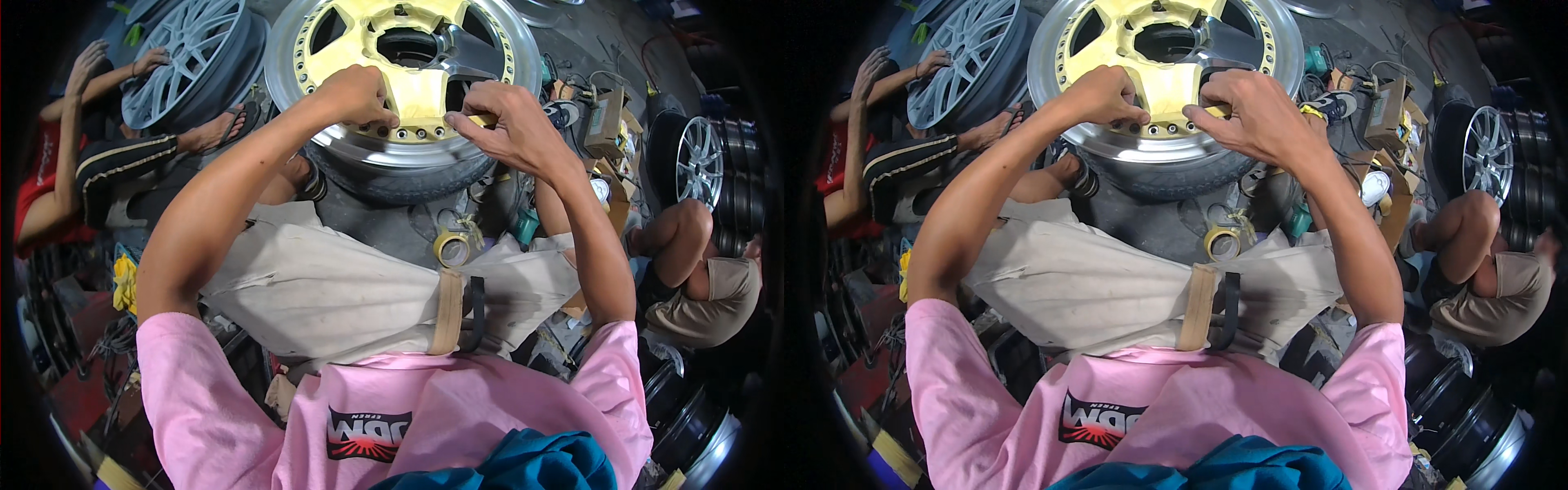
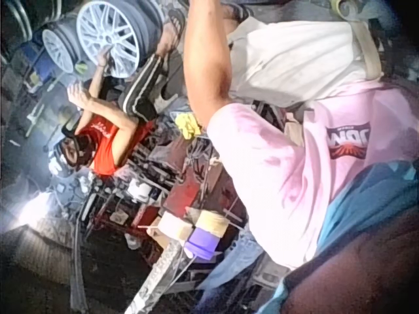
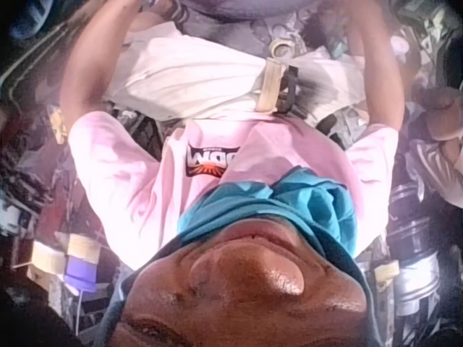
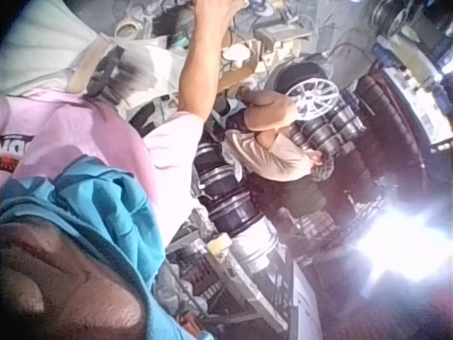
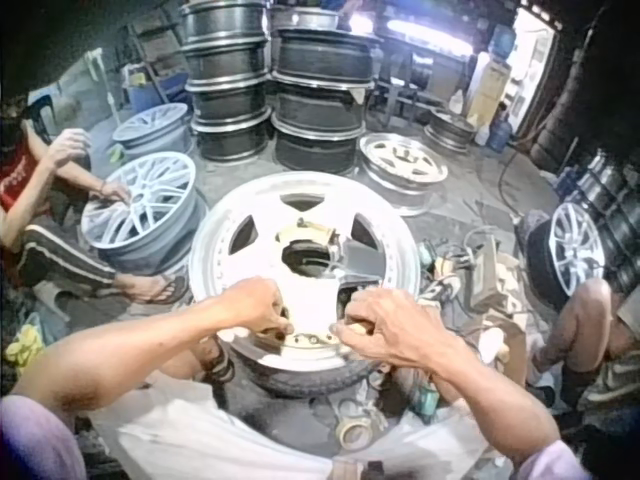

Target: The person applies masking tape to the spokes and center of a car wheel rim by hand, tearing off sections of tape and pressing them onto the yellow-painted surfaces.

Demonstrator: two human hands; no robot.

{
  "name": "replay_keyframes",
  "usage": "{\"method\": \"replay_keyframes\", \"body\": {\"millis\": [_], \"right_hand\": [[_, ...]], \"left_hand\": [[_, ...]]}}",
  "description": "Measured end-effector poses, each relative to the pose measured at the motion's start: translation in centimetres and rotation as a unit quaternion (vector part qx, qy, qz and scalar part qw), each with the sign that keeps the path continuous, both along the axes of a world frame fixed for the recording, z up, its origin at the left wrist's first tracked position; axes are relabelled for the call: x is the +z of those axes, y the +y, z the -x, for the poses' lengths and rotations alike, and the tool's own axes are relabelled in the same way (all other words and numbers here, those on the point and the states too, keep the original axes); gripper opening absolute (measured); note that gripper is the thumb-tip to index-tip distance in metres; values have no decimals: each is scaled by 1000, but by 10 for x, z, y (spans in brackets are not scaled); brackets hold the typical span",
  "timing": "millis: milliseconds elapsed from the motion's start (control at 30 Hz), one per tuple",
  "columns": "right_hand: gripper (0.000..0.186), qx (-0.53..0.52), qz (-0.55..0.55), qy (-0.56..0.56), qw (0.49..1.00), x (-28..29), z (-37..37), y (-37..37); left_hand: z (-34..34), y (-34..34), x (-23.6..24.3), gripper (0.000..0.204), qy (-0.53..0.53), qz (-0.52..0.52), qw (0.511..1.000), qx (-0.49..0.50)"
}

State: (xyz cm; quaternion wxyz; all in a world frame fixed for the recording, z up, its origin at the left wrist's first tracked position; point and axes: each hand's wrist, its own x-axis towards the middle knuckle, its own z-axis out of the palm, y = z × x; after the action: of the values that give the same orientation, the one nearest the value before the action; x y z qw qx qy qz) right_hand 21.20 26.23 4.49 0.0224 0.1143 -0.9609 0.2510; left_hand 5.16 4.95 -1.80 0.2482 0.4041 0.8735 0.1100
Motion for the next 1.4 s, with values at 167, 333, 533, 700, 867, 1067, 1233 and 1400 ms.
{"method": "replay_keyframes", "body": {"millis": [167, 333, 533, 700, 867, 1067, 1233, 1400], "right_hand": [[31, 19, -44, 24, 999, -28, -12, 22], [27, -6, -167, 68, 984, -51, -11, 30], [26, -20, -205, 68, 976, -63, -7, 27], [27, -21, -209, 86, 974, -62, -3, 27], [28, -21, -216, 73, 973, -63, -3, 29], [29, -17, -213, 85, 973, -65, -5, 28], [23, 65, -212, 160, 962, -69, 28, 47], [37, -303, -271, 213, 888, 12, 53, 198]], "left_hand": [[-3, 3, -1, 41, -16, -19, 1000, 2], [-11, 13, 0, 37, -25, -22, 999, 20], [-20, 25, 8, 38, -29, 4, 999, 28], [-23, 39, 3, 42, -3, 8, 1000, 23], [-26, 53, 2, 45, 13, 2, 1000, 11], [-30, 65, -4, 44, 11, 9, 999, 30], [-33, 67, -6, 44, -14, 13, 998, 52], [-36, 70, -4, 45, 15, -10, 998, 55]]}}
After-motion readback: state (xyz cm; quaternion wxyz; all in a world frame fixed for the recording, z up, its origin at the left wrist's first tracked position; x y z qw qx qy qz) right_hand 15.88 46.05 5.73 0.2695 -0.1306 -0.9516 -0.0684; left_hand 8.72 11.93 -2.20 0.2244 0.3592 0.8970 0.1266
